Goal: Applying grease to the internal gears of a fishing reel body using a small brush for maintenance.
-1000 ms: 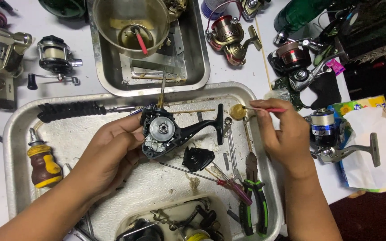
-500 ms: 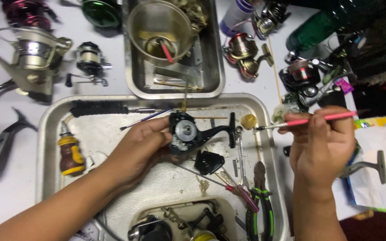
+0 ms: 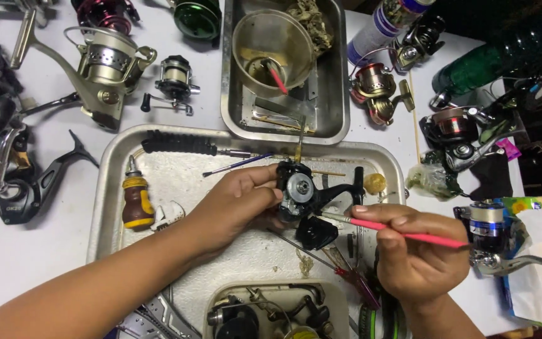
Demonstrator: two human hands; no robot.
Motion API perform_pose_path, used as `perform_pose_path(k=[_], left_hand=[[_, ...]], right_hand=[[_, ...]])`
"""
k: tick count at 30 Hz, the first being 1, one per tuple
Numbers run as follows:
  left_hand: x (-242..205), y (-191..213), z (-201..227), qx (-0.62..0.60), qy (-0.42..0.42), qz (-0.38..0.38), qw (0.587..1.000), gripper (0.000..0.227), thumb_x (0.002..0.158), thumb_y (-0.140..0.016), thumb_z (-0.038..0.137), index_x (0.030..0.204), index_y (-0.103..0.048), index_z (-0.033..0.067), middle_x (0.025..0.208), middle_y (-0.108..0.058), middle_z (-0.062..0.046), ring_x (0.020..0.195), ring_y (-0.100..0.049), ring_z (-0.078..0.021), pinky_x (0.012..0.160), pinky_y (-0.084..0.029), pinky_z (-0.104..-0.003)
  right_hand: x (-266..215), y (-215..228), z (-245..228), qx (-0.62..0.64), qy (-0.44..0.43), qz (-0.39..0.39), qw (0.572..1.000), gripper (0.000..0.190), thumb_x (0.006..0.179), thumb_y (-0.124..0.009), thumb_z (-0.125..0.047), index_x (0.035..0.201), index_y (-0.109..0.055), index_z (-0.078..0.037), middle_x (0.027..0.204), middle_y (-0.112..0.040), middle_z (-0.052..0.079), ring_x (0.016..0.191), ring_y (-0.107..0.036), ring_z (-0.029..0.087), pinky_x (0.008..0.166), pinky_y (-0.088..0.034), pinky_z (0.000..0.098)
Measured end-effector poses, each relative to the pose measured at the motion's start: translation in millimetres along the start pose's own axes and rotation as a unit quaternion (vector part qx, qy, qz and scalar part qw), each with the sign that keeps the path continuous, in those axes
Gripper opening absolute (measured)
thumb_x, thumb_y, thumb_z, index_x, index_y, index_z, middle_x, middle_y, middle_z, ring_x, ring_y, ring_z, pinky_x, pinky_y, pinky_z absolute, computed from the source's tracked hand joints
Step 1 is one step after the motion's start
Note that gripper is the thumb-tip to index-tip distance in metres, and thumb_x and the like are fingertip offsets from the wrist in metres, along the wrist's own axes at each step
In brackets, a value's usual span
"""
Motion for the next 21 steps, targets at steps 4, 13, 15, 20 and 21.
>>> perform_pose_path(k=[4, 13, 15, 20, 21], left_hand=[[3, 1, -3, -0.009, -0.015, -0.007, 1.000, 0.047, 0.091, -0.060, 0.009, 0.136, -0.065, -0.0034, 0.091, -0.072, -0.008, 0.072, -0.072, -0.0197, 0.070, -0.065, -0.032], [4, 1, -6, 0.003, -0.052, -0.035, 0.998, 0.067, 0.090, -0.060, 0.015, 0.153, -0.046, -0.0036, 0.086, -0.070, -0.007, 0.070, -0.072, -0.0170, 0.070, -0.064, -0.029], [4, 2, -7, 0.004, -0.042, -0.034, 0.999, 0.078, 0.090, -0.061, 0.016, 0.160, -0.032, -0.0019, 0.086, -0.069, -0.007, 0.071, -0.072, -0.0175, 0.072, -0.064, -0.030], [2, -1, -3, 0.008, -0.047, -0.043, 0.998, 0.059, 0.091, -0.060, 0.013, 0.148, -0.054, -0.0006, 0.095, -0.073, -0.005, 0.073, -0.071, -0.0153, 0.074, -0.063, -0.029], [3, -1, -5, 0.010, -0.059, -0.047, 0.997, 0.064, 0.091, -0.061, 0.013, 0.153, -0.049, -0.0004, 0.099, -0.074, -0.005, 0.074, -0.071, -0.0145, 0.075, -0.063, -0.028]], right_hand=[[-3, -3, -1, -0.025, 0.007, -0.026, 0.999, 0.021, 0.098, -0.059, -0.013, 0.107, -0.043, -0.003, 0.087, -0.066, 0.027, 0.084, -0.078, 0.036, 0.081, -0.073, 0.0442], [-7, -6, 6, 0.007, 0.001, -0.048, 0.999, 0.016, 0.097, -0.062, -0.008, 0.107, -0.050, -0.004, 0.093, -0.069, 0.028, 0.091, -0.079, 0.038, 0.087, -0.074, 0.0470], [-8, -6, 8, 0.004, -0.013, -0.059, 0.998, 0.014, 0.096, -0.065, -0.009, 0.105, -0.055, -0.006, 0.092, -0.071, 0.024, 0.092, -0.080, 0.038, 0.086, -0.074, 0.0473], [1, -14, -1, -0.039, 0.031, -0.094, 0.994, 0.015, 0.095, -0.064, -0.007, 0.104, -0.052, -0.004, 0.089, -0.070, 0.020, 0.090, -0.081, 0.037, 0.083, -0.074, 0.0454], [2, -16, -2, -0.045, 0.043, -0.108, 0.992, 0.017, 0.095, -0.063, -0.006, 0.105, -0.050, -0.004, 0.089, -0.069, 0.020, 0.089, -0.081, 0.037, 0.082, -0.074, 0.0441]])
Point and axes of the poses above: each hand's wrist, its own x-axis towards the middle knuckle, its own y-axis out of the back of the hand, z = x × y, the point moved 5 cm from there along x, towards the middle knuckle
